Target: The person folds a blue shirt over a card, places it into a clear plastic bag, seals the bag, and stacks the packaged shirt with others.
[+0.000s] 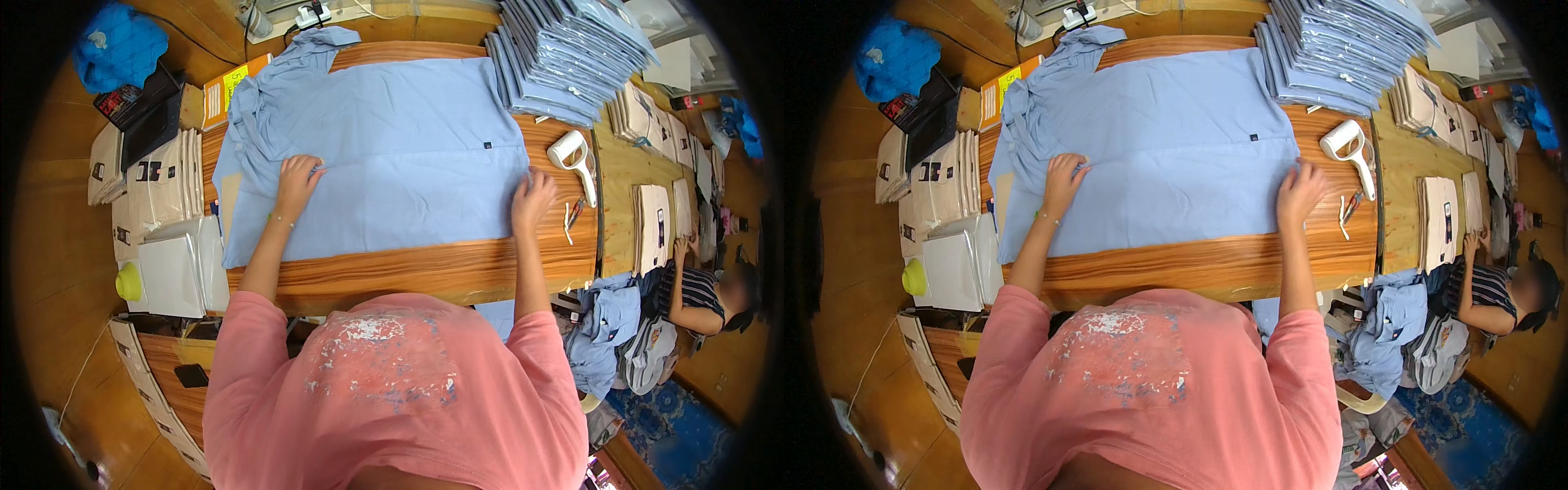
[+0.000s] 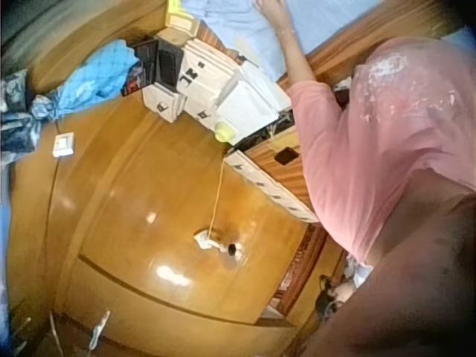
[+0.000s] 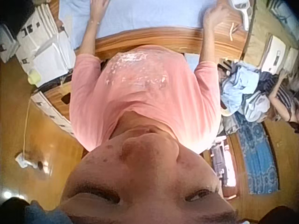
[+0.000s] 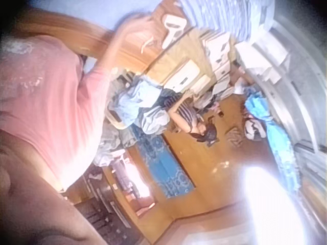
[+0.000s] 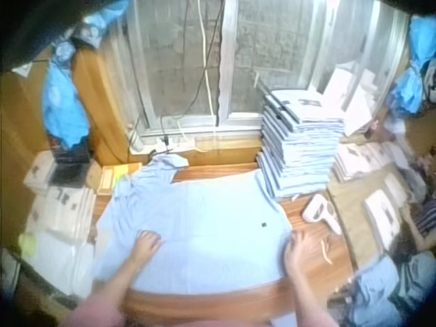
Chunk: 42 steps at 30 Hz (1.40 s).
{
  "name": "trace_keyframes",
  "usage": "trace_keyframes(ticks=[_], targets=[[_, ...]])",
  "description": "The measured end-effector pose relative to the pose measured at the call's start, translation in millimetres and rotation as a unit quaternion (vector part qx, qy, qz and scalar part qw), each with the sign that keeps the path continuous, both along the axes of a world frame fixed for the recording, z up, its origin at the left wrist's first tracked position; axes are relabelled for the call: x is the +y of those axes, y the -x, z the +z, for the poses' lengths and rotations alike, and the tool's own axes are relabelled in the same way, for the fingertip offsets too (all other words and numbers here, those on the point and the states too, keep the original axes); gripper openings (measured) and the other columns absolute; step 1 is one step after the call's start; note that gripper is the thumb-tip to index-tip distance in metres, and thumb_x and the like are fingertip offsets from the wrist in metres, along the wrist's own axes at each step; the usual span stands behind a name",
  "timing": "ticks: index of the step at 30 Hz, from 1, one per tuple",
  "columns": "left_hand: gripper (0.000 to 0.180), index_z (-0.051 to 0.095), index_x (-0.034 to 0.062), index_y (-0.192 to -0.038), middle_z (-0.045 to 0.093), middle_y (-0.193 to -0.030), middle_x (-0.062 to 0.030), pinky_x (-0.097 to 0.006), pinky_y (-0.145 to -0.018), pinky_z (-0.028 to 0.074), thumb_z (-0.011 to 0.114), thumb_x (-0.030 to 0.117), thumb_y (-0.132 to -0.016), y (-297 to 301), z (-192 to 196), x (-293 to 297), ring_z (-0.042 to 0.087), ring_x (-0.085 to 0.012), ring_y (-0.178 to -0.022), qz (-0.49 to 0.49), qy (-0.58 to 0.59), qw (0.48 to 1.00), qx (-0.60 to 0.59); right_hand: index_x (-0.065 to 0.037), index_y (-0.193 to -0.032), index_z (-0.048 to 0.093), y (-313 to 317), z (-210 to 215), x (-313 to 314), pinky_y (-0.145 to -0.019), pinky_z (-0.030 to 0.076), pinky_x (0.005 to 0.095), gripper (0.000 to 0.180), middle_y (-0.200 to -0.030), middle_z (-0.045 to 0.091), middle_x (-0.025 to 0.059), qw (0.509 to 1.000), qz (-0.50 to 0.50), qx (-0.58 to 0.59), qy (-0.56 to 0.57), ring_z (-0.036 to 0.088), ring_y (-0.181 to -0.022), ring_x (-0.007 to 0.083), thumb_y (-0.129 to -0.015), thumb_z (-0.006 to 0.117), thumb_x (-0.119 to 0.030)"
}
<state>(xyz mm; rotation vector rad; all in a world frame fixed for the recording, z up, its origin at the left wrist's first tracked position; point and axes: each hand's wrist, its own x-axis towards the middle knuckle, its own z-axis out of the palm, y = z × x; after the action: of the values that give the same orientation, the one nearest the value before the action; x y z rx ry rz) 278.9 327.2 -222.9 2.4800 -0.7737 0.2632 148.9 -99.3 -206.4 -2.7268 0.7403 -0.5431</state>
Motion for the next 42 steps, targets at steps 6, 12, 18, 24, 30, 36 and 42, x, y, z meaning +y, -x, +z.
trace_keyframes(ticks=[6, 12, 18, 24, 30, 36, 42], targets=[[0.017, 0.060, 0.0060, -0.089, 0.061, -0.088, -0.0039, -0.034, -0.079, 0.037, 0.067, 0.014, -0.076, 1.6, 1.1, -5.3, 0.054, -0.0219, -0.089, 0.017, 0.000, 1.000, -0.007, -0.016, -0.133, 0.043, 22.4, -26.6, 25.7, -0.106, 0.019, 0.0512, 0.049, -0.141, 0.035, 0.0131, 0.984, 0.143, 0.081, 0.067, 0.028, -0.132, 0.0303, -0.088, 0.052, -0.035], [0.020, 0.060, 0.0076, -0.091, 0.061, -0.090, -0.0051, -0.035, -0.080, 0.038, 0.068, 0.015, -0.074, 83.7, -10.3, 7.8, 0.054, -0.0226, -0.088, 0.028, -0.003, 1.000, -0.003, -0.016, -0.137, 0.038, 106.8, -26.8, 20.8, -0.108, 0.014, 0.0511, 0.054, -0.145, 0.028, 0.0119, 0.974, 0.165, 0.152, 0.035, 0.022, -0.135, 0.0299, -0.088, 0.051, -0.035], [0.024, 0.059, 0.0075, -0.097, 0.061, -0.094, -0.0066, -0.036, -0.081, 0.040, 0.066, 0.021, -0.078, 120.7, 12.7, 12.8, 0.054, -0.0248, -0.093, 0.055, 0.051, 0.995, 0.067, -0.009, -0.125, 0.050, 81.5, 28.7, 69.1, -0.098, 0.031, 0.0439, 0.043, -0.123, 0.049, 0.0131, 0.962, 0.224, -0.048, -0.147, 0.044, -0.115, 0.0298, -0.085, 0.058, -0.024], [0.030, 0.056, 0.0022, -0.103, 0.058, -0.100, -0.0129, -0.036, -0.087, 0.041, 0.064, 0.021, -0.081, 126.5, 61.4, 84.8, 0.054, -0.0284, -0.097, 0.217, 0.144, 0.963, 0.068, -0.004, -0.110, 0.060, -83.1, 57.9, 227.4, -0.071, 0.046, 0.0292, 0.032, -0.092, 0.061, 0.0086, 0.805, 0.490, 0.031, -0.333, 0.056, -0.080, 0.0177, -0.082, 0.064, -0.019], [0.049, 0.052, -0.0001, -0.102, 0.055, -0.103, -0.0191, -0.038, -0.090, 0.040, 0.073, 0.032, -0.073, 124.5, 22.6, 168.9, 0.052, -0.0328, -0.101, 0.228, 0.153, 0.937, 0.217, 0.002, -0.100, 0.062, -245.2, 14.7, 375.8, -0.061, 0.050, 0.0349, 0.048, -0.083, 0.062, 0.0173, 0.840, 0.356, 0.121, -0.391, 0.062, -0.065, 0.0255, -0.066, 0.077, -0.028], [0.063, 0.054, 0.0040, -0.108, 0.047, -0.113, -0.0176, -0.040, -0.096, 0.037, 0.080, 0.036, -0.061, 124.0, -1.9, 180.8, 0.044, -0.0338, -0.110, 0.168, 0.110, 0.951, 0.235, -0.009, -0.093, 0.068, -316.7, 28.2, 356.2, -0.054, 0.048, 0.0320, 0.032, -0.067, 0.065, 0.0087, 0.890, 0.411, 0.029, -0.194, 0.060, -0.050, 0.0179, -0.077, 0.064, -0.036], [0.043, 0.062, 0.0092, -0.105, 0.049, -0.109, -0.0140, -0.040, -0.094, 0.037, 0.074, 0.030, -0.069, 121.2, 3.3, 177.4, 0.045, -0.0329, -0.105, 0.200, -0.006, 0.954, 0.221, -0.008, -0.096, 0.067, -292.2, 92.3, 334.8, -0.054, 0.046, 0.0279, 0.026, -0.069, 0.065, 0.0061, 0.904, 0.395, 0.078, -0.142, 0.057, -0.049, 0.0145, -0.082, 0.062, -0.029]])
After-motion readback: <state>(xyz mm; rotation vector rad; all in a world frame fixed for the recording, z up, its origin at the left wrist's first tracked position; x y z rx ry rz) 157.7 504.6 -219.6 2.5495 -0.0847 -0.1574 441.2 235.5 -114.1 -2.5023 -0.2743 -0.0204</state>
